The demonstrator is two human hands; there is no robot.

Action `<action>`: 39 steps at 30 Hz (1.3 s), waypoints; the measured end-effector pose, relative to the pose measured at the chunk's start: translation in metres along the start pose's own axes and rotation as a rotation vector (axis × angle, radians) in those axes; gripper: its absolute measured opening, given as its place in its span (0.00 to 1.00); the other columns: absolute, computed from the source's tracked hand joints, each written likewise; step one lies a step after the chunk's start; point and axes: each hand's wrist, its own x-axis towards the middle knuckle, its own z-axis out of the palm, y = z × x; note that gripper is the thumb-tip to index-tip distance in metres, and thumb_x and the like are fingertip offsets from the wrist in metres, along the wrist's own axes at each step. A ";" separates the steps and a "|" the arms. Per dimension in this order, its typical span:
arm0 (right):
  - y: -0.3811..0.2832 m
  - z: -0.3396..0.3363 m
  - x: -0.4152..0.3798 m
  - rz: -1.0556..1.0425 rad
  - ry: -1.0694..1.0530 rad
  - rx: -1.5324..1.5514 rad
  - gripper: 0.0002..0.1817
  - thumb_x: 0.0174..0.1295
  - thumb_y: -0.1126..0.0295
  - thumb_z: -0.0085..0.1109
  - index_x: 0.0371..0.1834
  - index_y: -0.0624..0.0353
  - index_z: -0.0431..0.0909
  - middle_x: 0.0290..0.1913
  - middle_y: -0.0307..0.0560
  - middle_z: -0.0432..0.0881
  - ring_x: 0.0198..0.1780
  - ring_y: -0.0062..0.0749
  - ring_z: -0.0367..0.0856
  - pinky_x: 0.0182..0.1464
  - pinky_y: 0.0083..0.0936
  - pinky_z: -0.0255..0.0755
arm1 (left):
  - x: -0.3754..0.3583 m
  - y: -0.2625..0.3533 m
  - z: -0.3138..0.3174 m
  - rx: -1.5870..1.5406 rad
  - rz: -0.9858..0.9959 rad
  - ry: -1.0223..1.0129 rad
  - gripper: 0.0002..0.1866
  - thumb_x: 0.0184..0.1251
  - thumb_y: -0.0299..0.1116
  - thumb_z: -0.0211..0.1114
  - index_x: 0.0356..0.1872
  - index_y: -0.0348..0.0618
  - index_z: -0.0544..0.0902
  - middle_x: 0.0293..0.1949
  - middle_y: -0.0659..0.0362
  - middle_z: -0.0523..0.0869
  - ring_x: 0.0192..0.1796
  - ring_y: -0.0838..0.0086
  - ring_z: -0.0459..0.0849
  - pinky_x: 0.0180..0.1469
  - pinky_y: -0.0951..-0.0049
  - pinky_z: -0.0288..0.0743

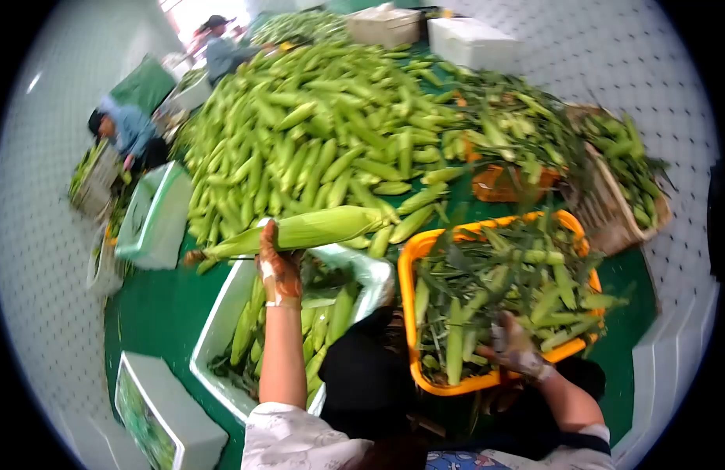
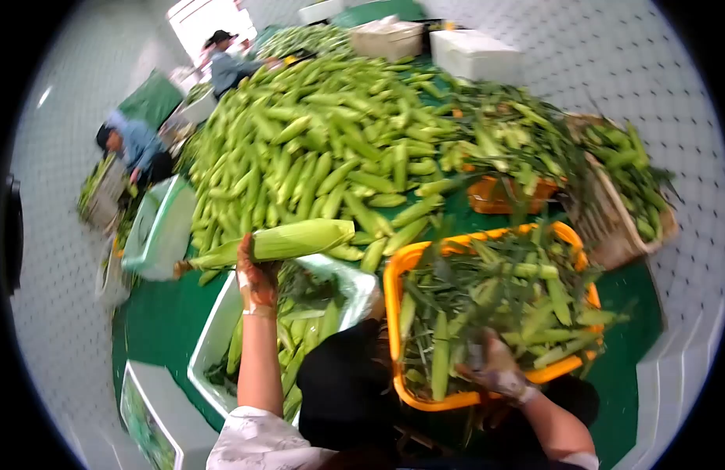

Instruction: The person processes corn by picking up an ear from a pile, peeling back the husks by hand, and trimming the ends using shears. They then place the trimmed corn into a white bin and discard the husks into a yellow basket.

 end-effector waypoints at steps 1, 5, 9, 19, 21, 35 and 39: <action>-0.004 0.008 -0.001 -0.014 0.014 -0.040 0.39 0.45 0.53 0.70 0.55 0.65 0.63 0.44 0.54 0.75 0.44 0.42 0.75 0.49 0.33 0.69 | -0.007 -0.013 0.014 -0.058 -0.073 -0.191 0.21 0.64 0.50 0.54 0.53 0.50 0.72 0.46 0.62 0.79 0.46 0.69 0.78 0.45 0.67 0.72; -0.028 0.009 -0.005 -0.033 0.219 0.136 0.36 0.45 0.51 0.68 0.51 0.65 0.64 0.40 0.57 0.74 0.42 0.49 0.74 0.47 0.37 0.69 | -0.096 -0.059 0.094 -0.042 -0.238 -0.322 0.17 0.64 0.49 0.54 0.43 0.48 0.75 0.41 0.59 0.81 0.45 0.67 0.79 0.42 0.66 0.77; -0.002 -0.007 -0.003 -0.086 0.319 0.175 0.35 0.45 0.51 0.67 0.49 0.64 0.63 0.41 0.54 0.68 0.44 0.47 0.70 0.48 0.37 0.65 | -0.131 -0.113 0.107 -0.032 -0.459 -0.317 0.19 0.63 0.50 0.54 0.47 0.49 0.72 0.47 0.58 0.78 0.48 0.65 0.79 0.40 0.66 0.79; 0.054 -0.014 -0.024 0.156 0.328 -0.041 0.30 0.45 0.57 0.66 0.46 0.64 0.66 0.30 0.46 0.77 0.31 0.40 0.78 0.34 0.35 0.72 | -0.162 -0.185 0.104 0.177 -0.537 -0.362 0.21 0.66 0.53 0.50 0.48 0.48 0.73 0.36 0.63 0.78 0.34 0.73 0.77 0.30 0.76 0.71; 0.066 -0.009 -0.042 0.258 0.227 0.663 0.13 0.51 0.70 0.62 0.34 0.63 0.69 0.23 0.40 0.75 0.24 0.26 0.78 0.24 0.23 0.72 | -0.143 -0.187 0.106 0.170 -0.653 -0.388 0.16 0.63 0.45 0.56 0.44 0.45 0.74 0.32 0.60 0.80 0.32 0.71 0.79 0.33 0.71 0.75; 0.019 -0.014 -0.006 -0.149 0.396 0.787 0.37 0.46 0.65 0.72 0.54 0.66 0.58 0.44 0.45 0.72 0.41 0.31 0.77 0.45 0.22 0.77 | -0.186 -0.185 0.145 0.325 -0.810 -0.891 0.34 0.60 0.61 0.53 0.53 0.38 0.68 0.45 0.52 0.80 0.41 0.67 0.81 0.44 0.65 0.78; 0.022 -0.017 0.031 0.005 0.628 1.404 0.25 0.49 0.75 0.67 0.46 0.62 0.63 0.38 0.46 0.75 0.34 0.26 0.78 0.33 0.17 0.76 | -0.198 -0.196 0.136 0.683 -0.715 -0.757 0.35 0.64 0.55 0.54 0.60 0.36 0.63 0.56 0.50 0.72 0.55 0.67 0.74 0.56 0.71 0.70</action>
